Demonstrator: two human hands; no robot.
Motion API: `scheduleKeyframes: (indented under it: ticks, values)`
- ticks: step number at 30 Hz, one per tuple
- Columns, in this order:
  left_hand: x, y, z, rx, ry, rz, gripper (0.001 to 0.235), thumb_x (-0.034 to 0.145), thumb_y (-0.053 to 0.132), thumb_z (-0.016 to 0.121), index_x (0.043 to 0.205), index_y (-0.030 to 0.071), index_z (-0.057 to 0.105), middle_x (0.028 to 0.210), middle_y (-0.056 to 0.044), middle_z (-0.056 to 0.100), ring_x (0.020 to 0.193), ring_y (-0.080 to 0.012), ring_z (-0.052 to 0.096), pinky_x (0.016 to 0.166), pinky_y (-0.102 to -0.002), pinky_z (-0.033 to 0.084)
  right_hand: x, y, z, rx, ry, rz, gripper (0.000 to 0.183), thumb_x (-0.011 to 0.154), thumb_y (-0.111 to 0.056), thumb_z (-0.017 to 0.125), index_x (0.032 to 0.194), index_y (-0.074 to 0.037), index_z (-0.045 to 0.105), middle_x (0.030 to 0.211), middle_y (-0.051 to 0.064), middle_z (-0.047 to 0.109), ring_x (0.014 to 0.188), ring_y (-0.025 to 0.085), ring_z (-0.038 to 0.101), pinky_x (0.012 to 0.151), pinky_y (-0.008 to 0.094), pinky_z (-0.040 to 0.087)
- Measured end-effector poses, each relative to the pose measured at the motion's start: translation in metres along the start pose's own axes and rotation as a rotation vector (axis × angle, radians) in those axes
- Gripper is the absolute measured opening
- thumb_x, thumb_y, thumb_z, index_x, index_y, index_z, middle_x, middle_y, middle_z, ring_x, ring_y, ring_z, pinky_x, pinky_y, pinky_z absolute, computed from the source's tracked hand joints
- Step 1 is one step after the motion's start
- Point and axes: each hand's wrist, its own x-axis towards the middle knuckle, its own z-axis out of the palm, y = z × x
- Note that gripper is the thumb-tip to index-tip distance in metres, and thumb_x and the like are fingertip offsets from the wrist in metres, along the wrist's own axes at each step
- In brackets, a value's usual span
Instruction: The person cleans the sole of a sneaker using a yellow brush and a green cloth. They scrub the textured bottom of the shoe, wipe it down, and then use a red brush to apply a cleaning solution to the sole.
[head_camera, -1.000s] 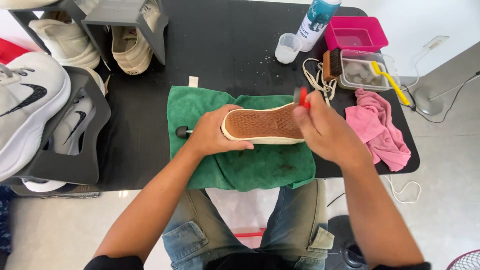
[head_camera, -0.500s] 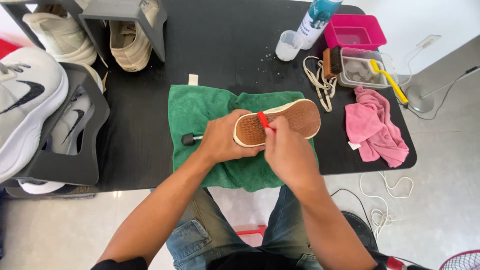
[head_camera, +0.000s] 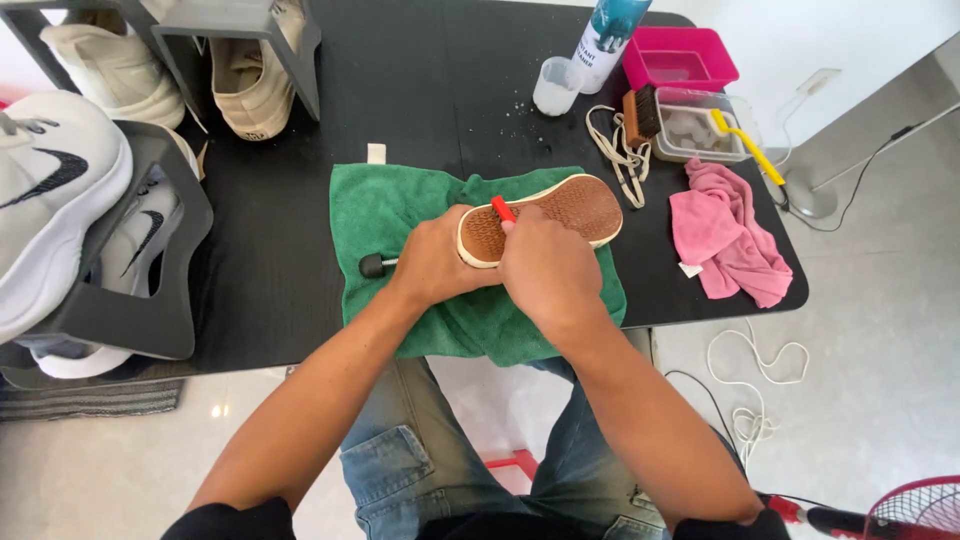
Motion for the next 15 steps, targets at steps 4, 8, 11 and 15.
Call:
scheduleKeyframes:
  ticks: [4, 8, 11, 15]
  values:
    - [-0.001, 0.001, 0.001, 0.103, -0.031, 0.021, 0.093, 0.044, 0.066, 0.092, 0.121, 0.021, 0.068, 0.104, -0.01, 0.077, 0.106, -0.0356, 0.072, 0.094, -0.047, 0.057, -0.029, -0.004, -0.004, -0.023, -0.032, 0.019, 0.05, 0.111, -0.04, 0.025, 0.11, -0.001, 0.056, 0.093, 0.024, 0.069, 0.094, 0.052, 0.072, 0.083, 0.061, 0.057]
    - [-0.012, 0.003, 0.006, 0.191, -0.056, -0.03, 0.09, 0.046, 0.073, 0.087, 0.116, 0.021, 0.067, 0.1, -0.017, 0.077, 0.104, -0.0414, 0.071, 0.093, -0.053, 0.057, -0.029, -0.006, -0.014, 0.123, -0.06, 0.016, 0.046, 0.109, -0.03, 0.026, 0.117, 0.005, 0.054, 0.106, 0.036, 0.067, 0.107, 0.061, 0.064, 0.093, 0.07, 0.049]
    - [0.001, -0.001, 0.008, 0.204, 0.026, 0.004, 0.077, 0.052, 0.069, 0.086, 0.111, 0.023, 0.067, 0.094, -0.013, 0.077, 0.098, -0.0386, 0.073, 0.086, -0.051, 0.058, -0.001, 0.002, 0.001, 0.041, 0.017, -0.001, 0.046, 0.11, -0.035, 0.031, 0.111, 0.002, 0.058, 0.104, 0.029, 0.07, 0.104, 0.056, 0.068, 0.091, 0.065, 0.052]
    - [-0.004, -0.022, 0.024, 0.205, 0.118, 0.086, 0.073, 0.053, 0.066, 0.087, 0.108, 0.023, 0.067, 0.087, -0.011, 0.076, 0.092, -0.036, 0.074, 0.08, -0.048, 0.059, 0.0, 0.002, 0.014, 0.083, 0.028, 0.019, 0.05, 0.109, -0.035, 0.029, 0.111, 0.003, 0.061, 0.102, 0.027, 0.071, 0.101, 0.053, 0.07, 0.089, 0.064, 0.054]
